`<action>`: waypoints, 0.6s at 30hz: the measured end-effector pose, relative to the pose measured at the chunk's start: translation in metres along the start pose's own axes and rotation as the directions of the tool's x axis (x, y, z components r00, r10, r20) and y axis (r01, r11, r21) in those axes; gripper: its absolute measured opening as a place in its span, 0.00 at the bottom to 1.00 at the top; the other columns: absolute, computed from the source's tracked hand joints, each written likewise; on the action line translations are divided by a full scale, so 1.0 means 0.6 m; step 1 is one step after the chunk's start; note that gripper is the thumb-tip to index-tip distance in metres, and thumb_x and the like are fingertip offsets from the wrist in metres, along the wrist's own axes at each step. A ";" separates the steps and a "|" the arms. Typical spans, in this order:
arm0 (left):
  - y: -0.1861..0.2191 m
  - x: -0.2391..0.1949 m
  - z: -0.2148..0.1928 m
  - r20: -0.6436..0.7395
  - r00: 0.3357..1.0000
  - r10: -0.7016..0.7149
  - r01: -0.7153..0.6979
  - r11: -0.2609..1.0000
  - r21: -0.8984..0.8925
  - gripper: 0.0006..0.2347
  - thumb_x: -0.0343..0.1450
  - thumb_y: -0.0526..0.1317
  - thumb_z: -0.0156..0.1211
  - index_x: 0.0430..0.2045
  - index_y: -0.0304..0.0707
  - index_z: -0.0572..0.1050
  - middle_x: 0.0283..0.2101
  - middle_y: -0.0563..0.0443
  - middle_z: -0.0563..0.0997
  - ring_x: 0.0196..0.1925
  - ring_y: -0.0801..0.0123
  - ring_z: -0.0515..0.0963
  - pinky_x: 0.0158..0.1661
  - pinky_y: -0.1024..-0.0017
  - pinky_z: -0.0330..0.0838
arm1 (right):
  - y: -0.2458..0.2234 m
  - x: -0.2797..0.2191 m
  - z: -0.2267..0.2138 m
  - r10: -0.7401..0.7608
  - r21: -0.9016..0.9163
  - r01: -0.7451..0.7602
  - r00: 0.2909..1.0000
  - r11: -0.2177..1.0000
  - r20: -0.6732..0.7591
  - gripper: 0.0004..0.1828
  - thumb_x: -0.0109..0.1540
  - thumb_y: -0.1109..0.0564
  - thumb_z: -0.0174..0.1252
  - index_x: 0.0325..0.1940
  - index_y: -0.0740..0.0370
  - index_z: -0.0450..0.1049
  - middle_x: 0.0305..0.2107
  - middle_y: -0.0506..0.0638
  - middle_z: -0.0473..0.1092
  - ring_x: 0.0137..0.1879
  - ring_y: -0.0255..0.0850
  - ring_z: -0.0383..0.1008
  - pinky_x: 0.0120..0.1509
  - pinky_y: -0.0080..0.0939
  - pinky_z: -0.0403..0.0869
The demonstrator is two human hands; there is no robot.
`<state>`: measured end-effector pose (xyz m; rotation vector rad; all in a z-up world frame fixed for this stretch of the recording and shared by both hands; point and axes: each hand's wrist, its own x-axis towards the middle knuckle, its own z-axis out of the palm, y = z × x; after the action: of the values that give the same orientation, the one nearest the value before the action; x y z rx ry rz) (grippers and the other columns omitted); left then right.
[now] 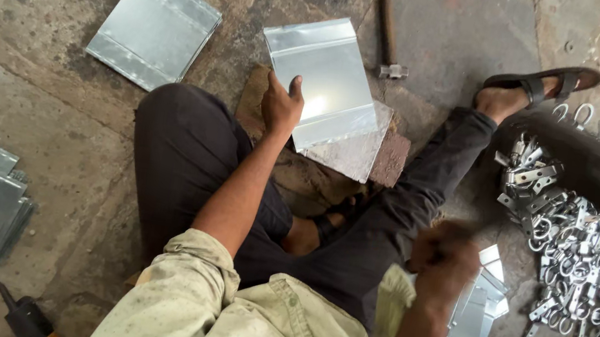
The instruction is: The person uses a hammer to strike metal sheets on a brick surface to flatten them. They pick up individual metal plates from a stack, place them on a brick, hit them with the hammer, and then set them aside.
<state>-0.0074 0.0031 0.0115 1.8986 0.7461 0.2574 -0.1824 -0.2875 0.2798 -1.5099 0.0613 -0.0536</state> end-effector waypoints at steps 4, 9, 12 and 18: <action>-0.010 0.009 0.011 -0.119 0.977 0.176 -0.183 0.982 -0.053 0.28 0.79 0.53 0.55 0.60 0.19 0.62 0.33 0.39 0.81 0.27 0.57 0.82 0.24 0.64 0.74 | 0.052 0.002 0.016 -0.502 0.336 0.448 0.860 0.829 0.093 0.26 0.72 0.30 0.45 0.47 0.54 0.67 0.24 0.48 0.63 0.20 0.31 0.55 0.25 0.33 0.57; -0.013 0.010 0.014 0.039 0.999 -0.021 0.022 1.000 -0.016 0.30 0.77 0.53 0.53 0.63 0.20 0.60 0.25 0.41 0.80 0.20 0.55 0.78 0.20 0.61 0.68 | 0.249 -0.020 0.054 0.161 -0.584 -0.048 0.977 0.811 0.143 0.24 0.73 0.37 0.47 0.45 0.60 0.71 0.23 0.50 0.67 0.27 0.38 0.66 0.31 0.39 0.66; -0.012 0.004 0.017 -0.065 0.993 0.099 -0.097 0.994 0.045 0.31 0.77 0.54 0.54 0.64 0.21 0.60 0.24 0.42 0.79 0.19 0.56 0.76 0.19 0.61 0.67 | 0.223 -0.030 0.045 0.482 -0.507 -0.444 0.874 0.739 -0.063 0.21 0.74 0.40 0.47 0.39 0.57 0.70 0.20 0.44 0.62 0.23 0.35 0.59 0.25 0.38 0.59; -0.009 0.001 0.014 0.044 0.999 -0.005 0.005 1.000 0.007 0.30 0.79 0.55 0.51 0.66 0.25 0.60 0.21 0.45 0.75 0.15 0.60 0.69 0.18 0.62 0.62 | 0.024 -0.006 -0.001 0.138 -0.124 -0.155 0.981 0.980 -0.134 0.25 0.73 0.36 0.43 0.36 0.57 0.66 0.16 0.44 0.60 0.16 0.32 0.54 0.17 0.35 0.53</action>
<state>-0.0047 -0.0012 0.0027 1.9024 0.7226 0.2092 -0.1863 -0.2867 0.2657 -1.6305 0.2813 -0.0254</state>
